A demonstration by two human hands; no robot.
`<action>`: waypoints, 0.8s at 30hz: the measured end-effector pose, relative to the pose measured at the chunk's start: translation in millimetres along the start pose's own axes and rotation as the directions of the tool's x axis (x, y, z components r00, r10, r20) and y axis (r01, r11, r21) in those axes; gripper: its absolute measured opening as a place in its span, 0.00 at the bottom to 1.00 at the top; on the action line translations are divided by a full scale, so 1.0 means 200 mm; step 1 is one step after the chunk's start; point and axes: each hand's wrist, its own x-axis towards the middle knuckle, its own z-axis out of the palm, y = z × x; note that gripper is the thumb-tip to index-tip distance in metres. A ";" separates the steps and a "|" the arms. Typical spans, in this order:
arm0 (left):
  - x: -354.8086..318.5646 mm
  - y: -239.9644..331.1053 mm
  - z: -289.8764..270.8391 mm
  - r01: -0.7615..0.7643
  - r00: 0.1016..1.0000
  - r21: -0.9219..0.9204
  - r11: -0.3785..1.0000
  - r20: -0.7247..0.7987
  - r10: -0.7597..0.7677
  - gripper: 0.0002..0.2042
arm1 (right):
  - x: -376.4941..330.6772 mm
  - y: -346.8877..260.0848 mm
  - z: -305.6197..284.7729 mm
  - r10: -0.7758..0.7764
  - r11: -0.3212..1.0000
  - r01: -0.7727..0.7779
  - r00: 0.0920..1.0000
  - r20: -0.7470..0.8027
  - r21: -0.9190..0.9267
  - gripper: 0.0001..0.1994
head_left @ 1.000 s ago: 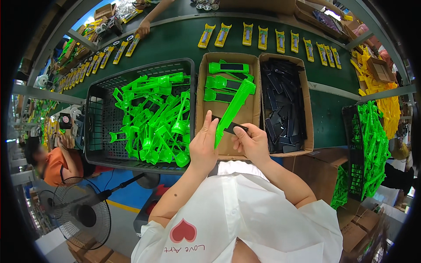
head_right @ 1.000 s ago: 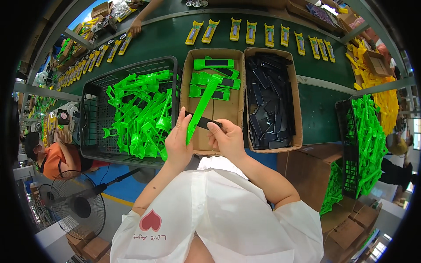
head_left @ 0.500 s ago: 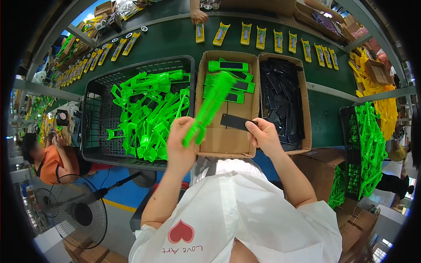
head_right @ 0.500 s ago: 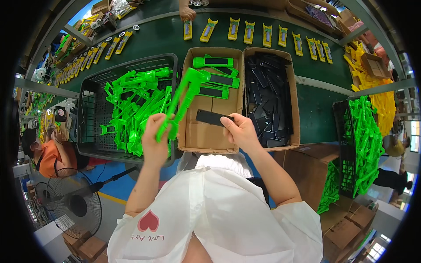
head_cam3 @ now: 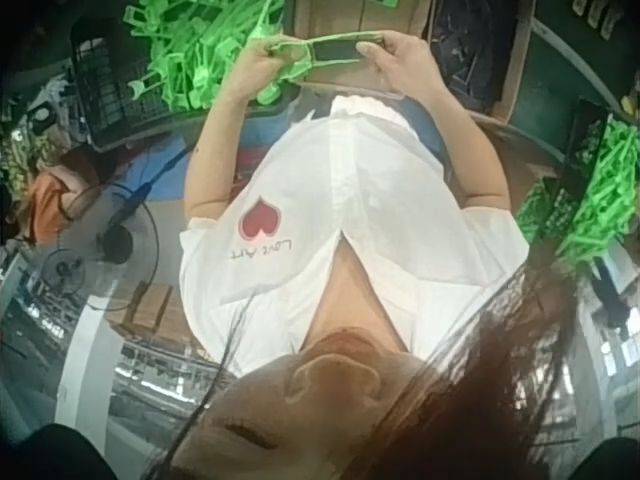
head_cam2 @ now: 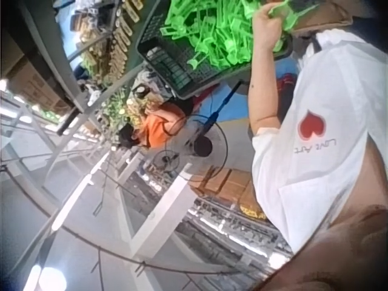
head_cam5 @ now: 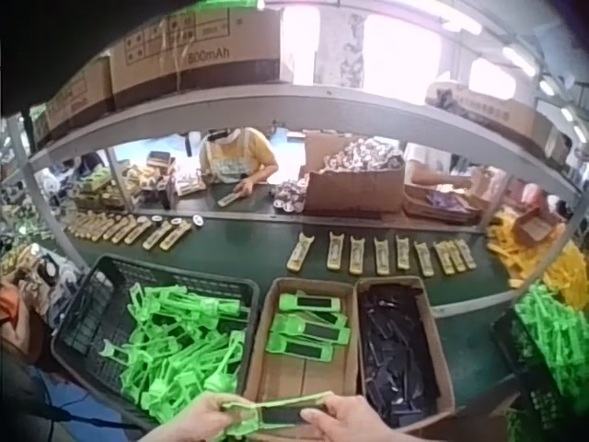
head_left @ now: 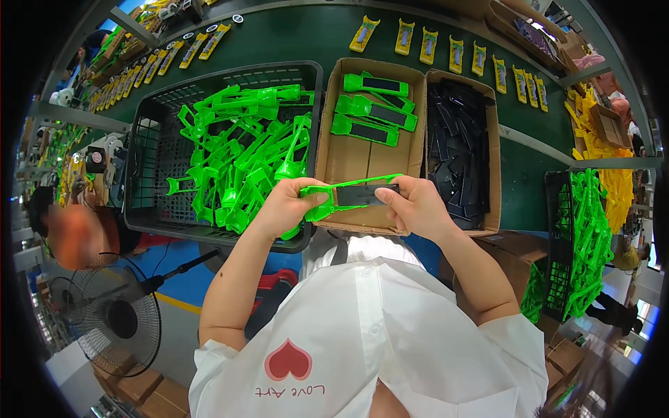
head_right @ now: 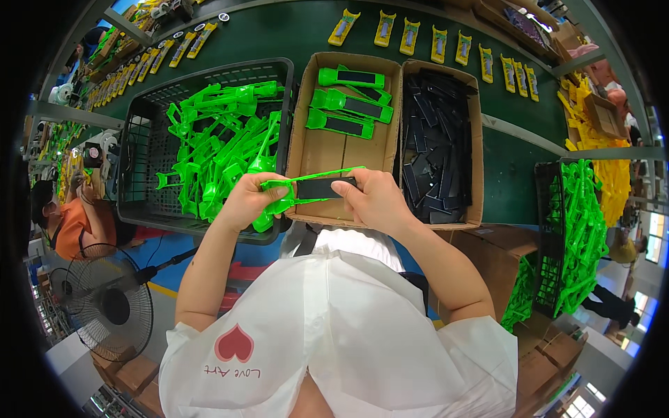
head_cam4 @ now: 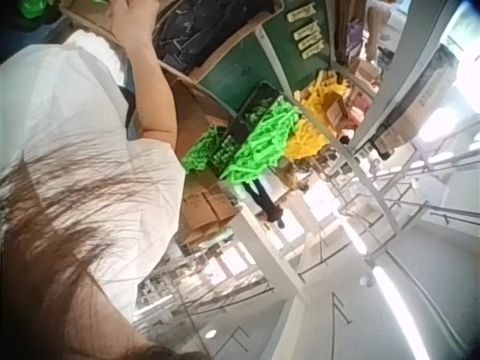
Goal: Assembling black components into green plastic frames on a production line.
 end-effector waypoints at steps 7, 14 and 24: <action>0.01 -0.03 0.00 -0.050 0.998 -0.064 0.997 -0.027 0.048 0.08 | 0.01 0.01 0.01 0.013 0.998 -0.016 0.999 0.046 0.061 0.10; 0.04 -0.05 0.00 -0.008 0.999 -0.076 0.997 0.031 0.010 0.08 | 0.01 0.00 0.03 0.046 0.994 -0.056 0.994 -0.101 -0.094 0.11; 0.10 -0.12 0.02 -0.033 0.999 -0.044 0.998 -0.004 0.033 0.08 | 0.09 0.11 0.01 -0.257 0.659 -0.110 0.897 -0.361 -0.744 0.24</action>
